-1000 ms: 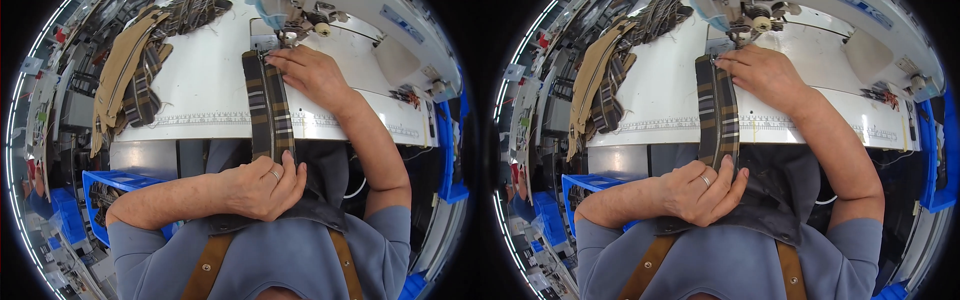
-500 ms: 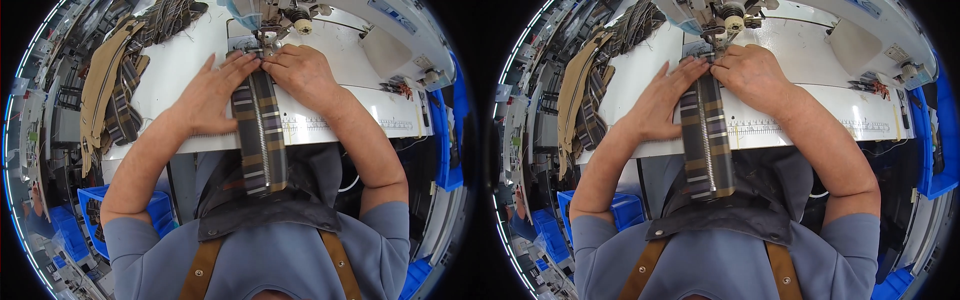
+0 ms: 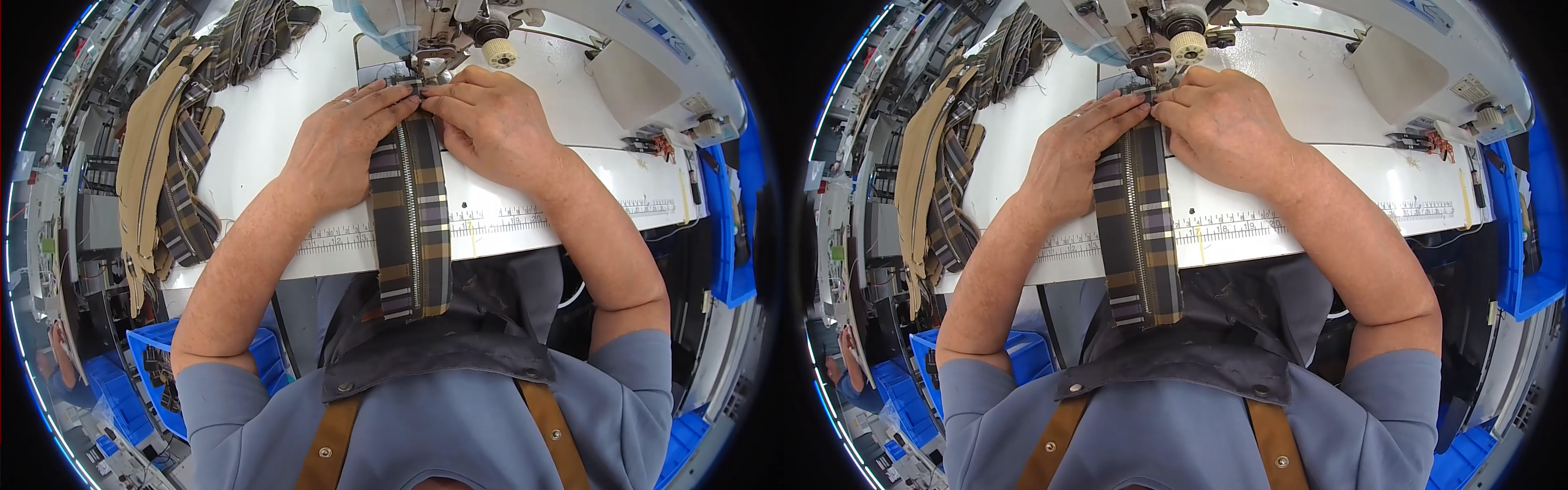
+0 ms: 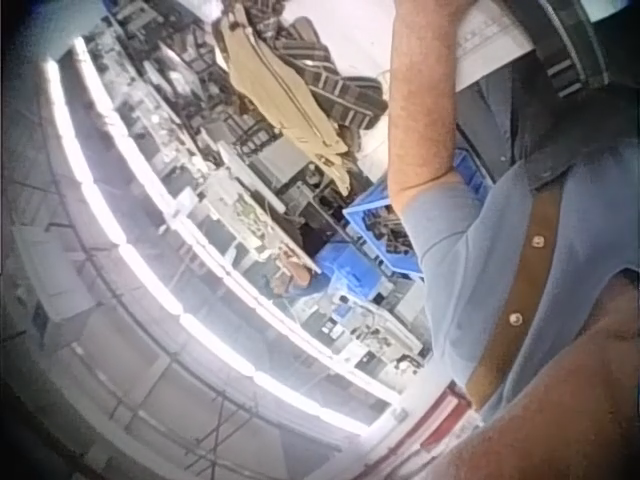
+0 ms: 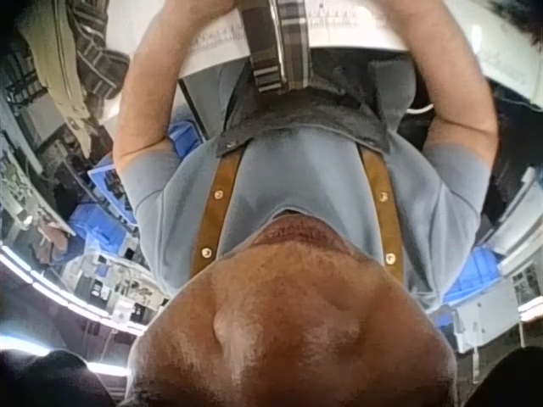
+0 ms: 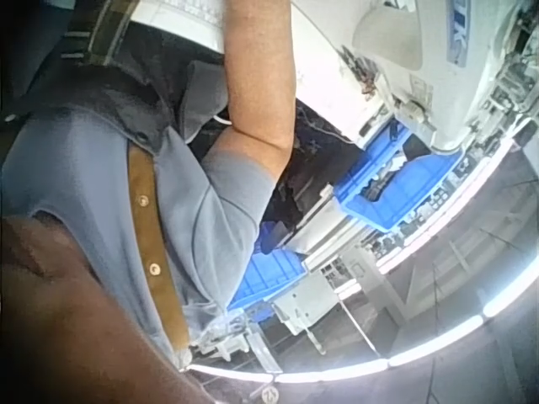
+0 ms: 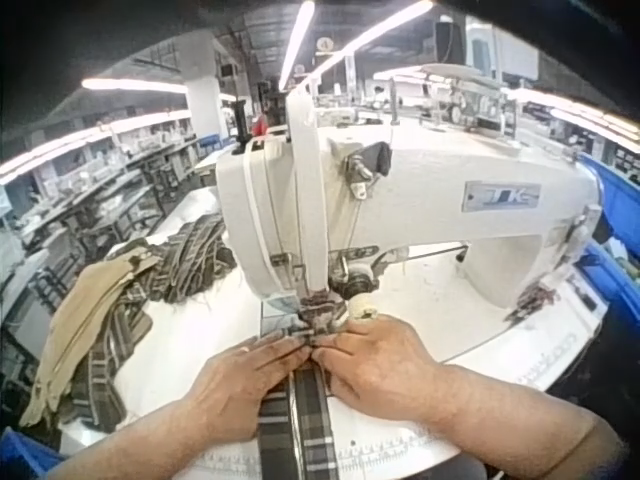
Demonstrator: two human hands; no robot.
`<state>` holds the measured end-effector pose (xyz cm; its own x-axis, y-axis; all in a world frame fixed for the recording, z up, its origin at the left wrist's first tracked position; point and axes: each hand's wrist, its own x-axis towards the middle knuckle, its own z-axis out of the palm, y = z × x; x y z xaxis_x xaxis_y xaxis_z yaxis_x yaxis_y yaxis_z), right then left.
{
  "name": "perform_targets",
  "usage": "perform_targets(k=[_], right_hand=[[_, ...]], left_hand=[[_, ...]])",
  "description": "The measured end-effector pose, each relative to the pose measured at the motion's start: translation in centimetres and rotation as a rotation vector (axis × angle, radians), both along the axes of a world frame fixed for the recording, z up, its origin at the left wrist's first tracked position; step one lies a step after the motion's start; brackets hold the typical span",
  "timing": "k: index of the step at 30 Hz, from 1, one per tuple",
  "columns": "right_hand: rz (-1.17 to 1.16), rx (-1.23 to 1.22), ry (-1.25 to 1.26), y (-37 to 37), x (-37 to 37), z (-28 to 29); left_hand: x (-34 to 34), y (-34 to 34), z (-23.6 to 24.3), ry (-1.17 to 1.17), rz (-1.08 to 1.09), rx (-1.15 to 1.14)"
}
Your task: Sewing fabric and leather components with zippers using an industrial sewing machine.
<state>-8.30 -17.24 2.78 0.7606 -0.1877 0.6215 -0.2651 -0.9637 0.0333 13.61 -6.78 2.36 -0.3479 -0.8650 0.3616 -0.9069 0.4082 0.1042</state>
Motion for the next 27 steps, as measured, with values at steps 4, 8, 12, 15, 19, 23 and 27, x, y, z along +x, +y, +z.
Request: perform_targets(k=[4, 8, 12, 15, 19, 23, 27], right_hand=[[-0.017, 0.021, -0.002, 0.1, 0.1, 0.1], [-0.036, 0.067, 0.016, 0.1, -0.1, -0.1], [-0.028, 0.06, 0.025, -0.1, -0.2, 0.0], [-0.017, 0.068, 0.014, 0.0, -0.3, 0.1], [-0.013, 0.072, 0.018, 0.0, -0.4, 0.0], [-0.024, 0.071, 0.024, 0.1, -0.3, 0.0], [-0.035, 0.057, 0.011, 0.2, -0.2, -0.1]], left_hand=[[0.2, -0.1, -0.3, -0.003, 0.004, 0.003], [-0.3, 0.5, 0.8, -0.008, 0.012, 0.07], [-0.7, 1.0, 1.3, -0.085, -0.04, 0.14], [-0.8, 1.5, 1.7, -0.031, -0.08, 0.199], [-0.2, 1.5, 1.8, 0.091, -0.12, 0.26], [-0.1, 1.4, 1.4, 0.142, -0.126, 0.246], [0.0, 1.5, 1.7, 0.152, -0.135, 0.23]])
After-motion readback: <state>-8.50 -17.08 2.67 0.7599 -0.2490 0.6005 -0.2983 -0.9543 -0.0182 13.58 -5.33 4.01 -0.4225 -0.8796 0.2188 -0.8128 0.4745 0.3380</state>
